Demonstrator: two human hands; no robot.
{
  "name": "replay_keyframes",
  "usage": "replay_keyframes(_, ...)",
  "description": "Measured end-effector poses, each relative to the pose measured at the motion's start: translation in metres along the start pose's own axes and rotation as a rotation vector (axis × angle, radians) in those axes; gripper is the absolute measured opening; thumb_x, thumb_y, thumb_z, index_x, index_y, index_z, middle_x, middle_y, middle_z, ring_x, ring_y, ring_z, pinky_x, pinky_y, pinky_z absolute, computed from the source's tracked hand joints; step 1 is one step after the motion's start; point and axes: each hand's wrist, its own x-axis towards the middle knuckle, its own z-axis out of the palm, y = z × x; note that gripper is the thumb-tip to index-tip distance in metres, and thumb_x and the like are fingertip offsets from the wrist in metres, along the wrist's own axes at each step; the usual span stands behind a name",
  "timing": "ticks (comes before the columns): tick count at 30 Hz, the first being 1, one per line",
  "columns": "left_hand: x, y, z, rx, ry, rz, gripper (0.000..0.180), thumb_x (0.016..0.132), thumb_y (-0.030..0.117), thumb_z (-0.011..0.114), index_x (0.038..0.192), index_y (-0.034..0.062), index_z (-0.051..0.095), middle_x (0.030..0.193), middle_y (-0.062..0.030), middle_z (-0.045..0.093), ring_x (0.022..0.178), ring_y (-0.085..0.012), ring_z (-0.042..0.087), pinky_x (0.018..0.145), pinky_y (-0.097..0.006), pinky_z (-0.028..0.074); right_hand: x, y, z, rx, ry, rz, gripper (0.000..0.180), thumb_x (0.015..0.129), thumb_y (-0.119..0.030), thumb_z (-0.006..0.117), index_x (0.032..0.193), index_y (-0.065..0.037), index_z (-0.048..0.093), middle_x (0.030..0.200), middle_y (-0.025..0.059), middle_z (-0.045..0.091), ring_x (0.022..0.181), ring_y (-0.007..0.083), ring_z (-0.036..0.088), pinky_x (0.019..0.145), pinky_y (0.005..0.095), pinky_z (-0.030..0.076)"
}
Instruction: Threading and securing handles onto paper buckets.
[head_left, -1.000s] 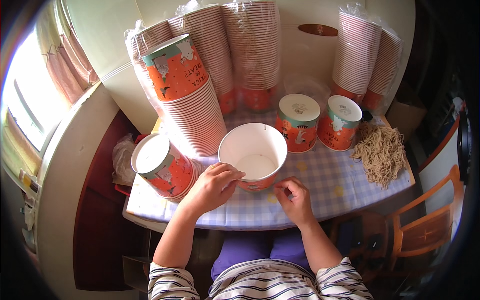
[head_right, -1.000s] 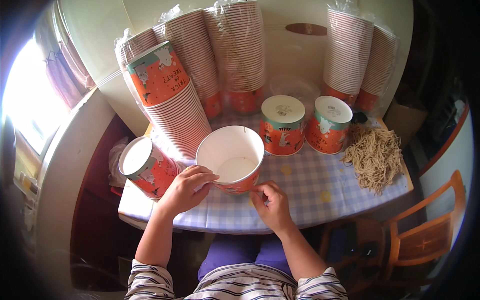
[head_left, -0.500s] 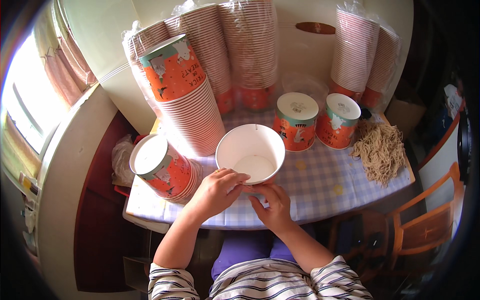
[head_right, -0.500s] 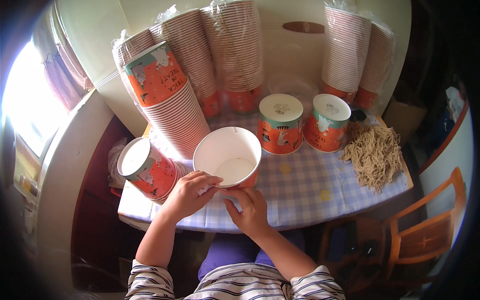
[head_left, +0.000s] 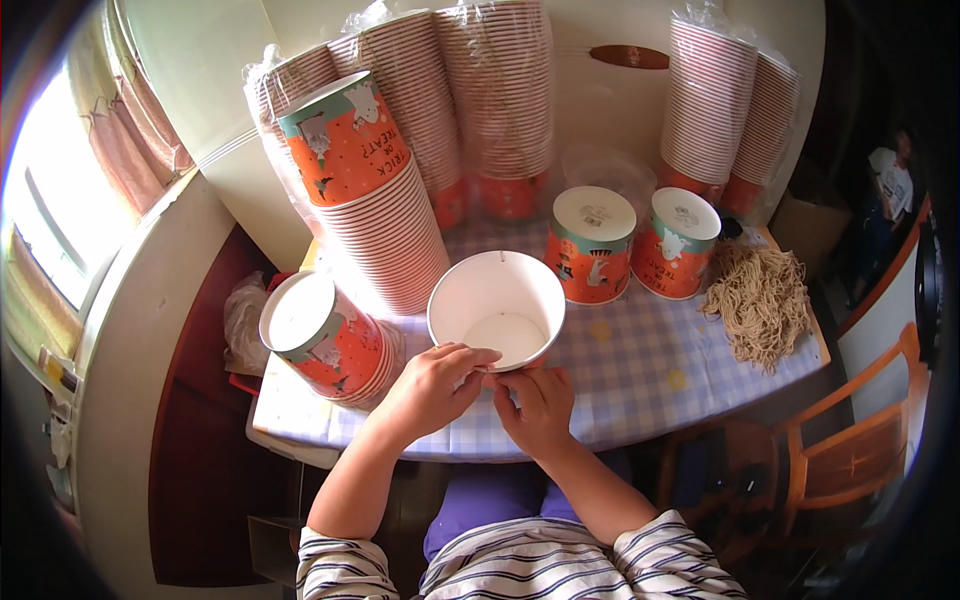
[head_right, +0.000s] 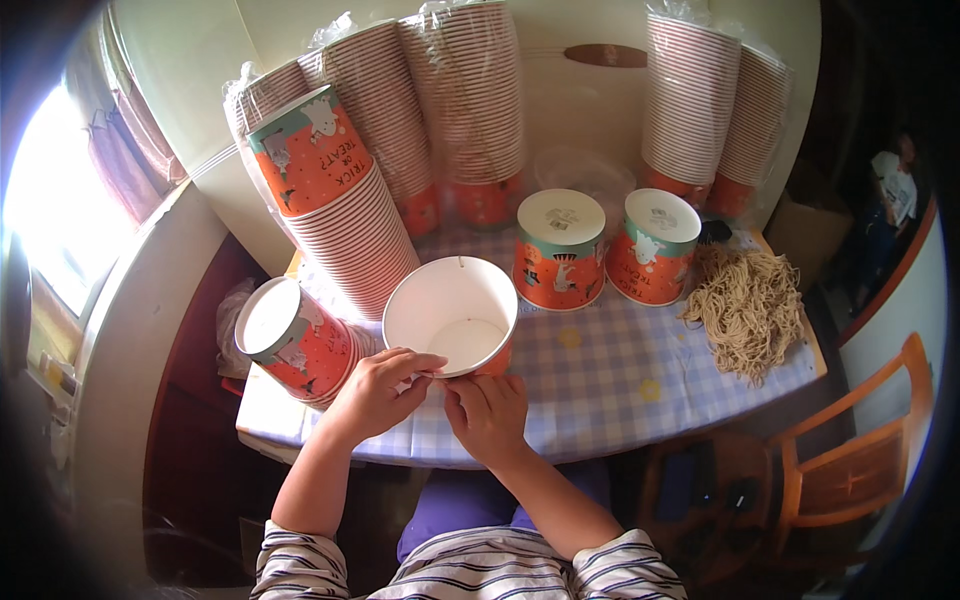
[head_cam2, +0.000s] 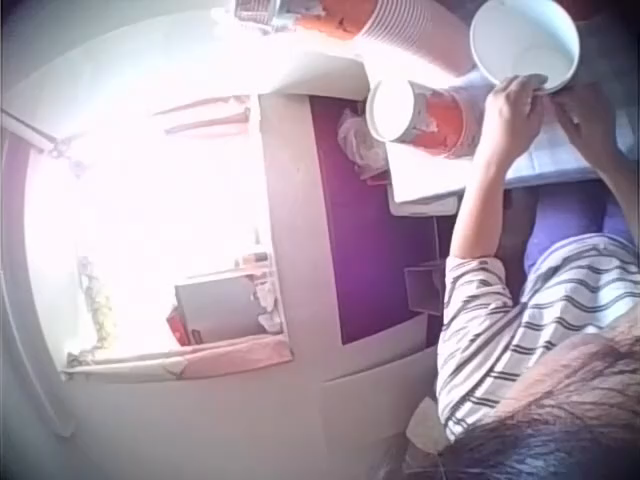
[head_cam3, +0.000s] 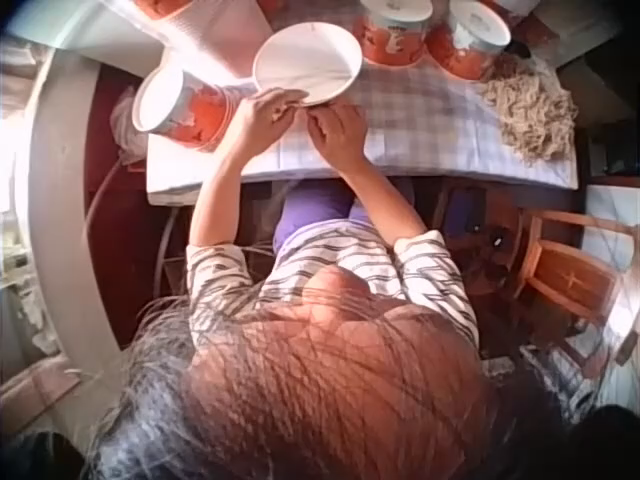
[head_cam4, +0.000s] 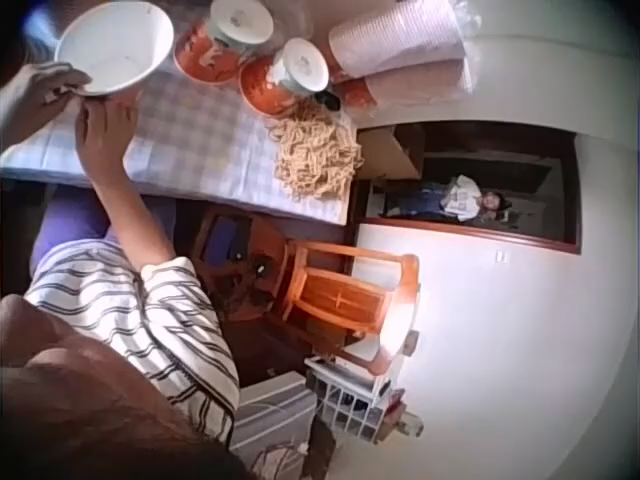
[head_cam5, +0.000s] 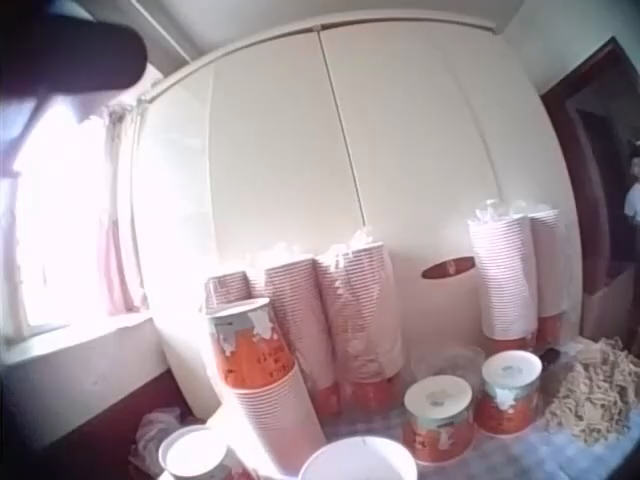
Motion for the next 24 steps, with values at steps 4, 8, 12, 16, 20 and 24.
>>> replay_keyframes(4, 0.001, 0.000, -0.001, 0.011, 0.004, 0.029, 0.027, 0.078, -0.001, 0.064, 0.105, 0.0035, 0.067, 0.091, -0.0132, 0.069, 0.082, -0.0277, 0.068, 0.073, -0.034, 0.057, 0.000, 0.000, 0.000, -0.016, -0.008, -0.007, 0.024, 0.066, -0.004, 0.074, 0.085, -0.013, 0.063, 0.078, 0.0005, 0.061, 0.071, 0.0215, 0.060, 0.064, 0.0355, 0.040)
replay_keyframes(8, 0.001, -0.001, 0.001, -0.011, 0.010, 0.001, 0.028, 0.076, 0.000, 0.065, 0.104, 0.0031, 0.066, 0.088, -0.0133, 0.068, 0.081, -0.0295, 0.067, 0.073, -0.036, 0.056, 0.001, -0.001, -0.001, -0.019, -0.030, -0.023, 0.024, 0.066, -0.004, 0.073, 0.086, -0.013, 0.062, 0.079, 0.0007, 0.061, 0.071, 0.0219, 0.060, 0.064, 0.0357, 0.040)
replay_keyframes(12, 0.001, 0.002, 0.002, 0.026, 0.043, 0.100, 0.028, 0.075, 0.000, 0.066, 0.103, 0.0034, 0.066, 0.085, -0.0122, 0.068, 0.081, -0.0284, 0.067, 0.072, -0.035, 0.056, 0.001, 0.000, -0.001, -0.002, -0.027, -0.047, 0.023, 0.067, -0.004, 0.073, 0.086, -0.012, 0.062, 0.079, 0.0015, 0.061, 0.070, 0.0220, 0.059, 0.064, 0.0356, 0.040)
replay_keyframes(16, -0.001, -0.005, 0.005, 0.043, 0.088, 0.127, 0.029, 0.073, 0.000, 0.067, 0.101, 0.0035, 0.067, 0.084, -0.0110, 0.066, 0.079, -0.0274, 0.066, 0.071, -0.037, 0.056, 0.011, 0.006, -0.023, 0.143, -0.028, 0.012, 0.027, 0.072, -0.010, 0.074, 0.096, -0.010, 0.062, 0.084, 0.0054, 0.061, 0.073, 0.0226, 0.059, 0.067, 0.0380, 0.042)
replay_keyframes(20, -0.004, -0.010, 0.006, 0.036, 0.091, 0.132, 0.028, 0.073, 0.000, 0.069, 0.101, 0.0033, 0.067, 0.085, -0.0112, 0.066, 0.078, -0.0276, 0.065, 0.069, -0.037, 0.055, 0.063, 0.040, -0.096, 0.727, 0.245, 0.382, 0.018, 0.089, -0.009, 0.059, 0.104, -0.003, 0.052, 0.093, 0.0053, 0.059, 0.067, 0.0045, 0.046, 0.052, 0.0192, 0.036)
replay_keyframes(24, -0.001, -0.008, 0.005, 0.021, 0.080, 0.144, 0.028, 0.074, 0.002, 0.070, 0.101, 0.0032, 0.067, 0.085, -0.0110, 0.066, 0.079, -0.0279, 0.065, 0.069, -0.037, 0.056, 0.129, 0.042, -0.193, 0.366, 0.805, 0.080, 0.054, 0.093, -0.011, 0.046, 0.142, 0.005, 0.032, 0.098, 0.0112, 0.061, 0.064, 0.0056, 0.038, 0.064, 0.0226, 0.036)
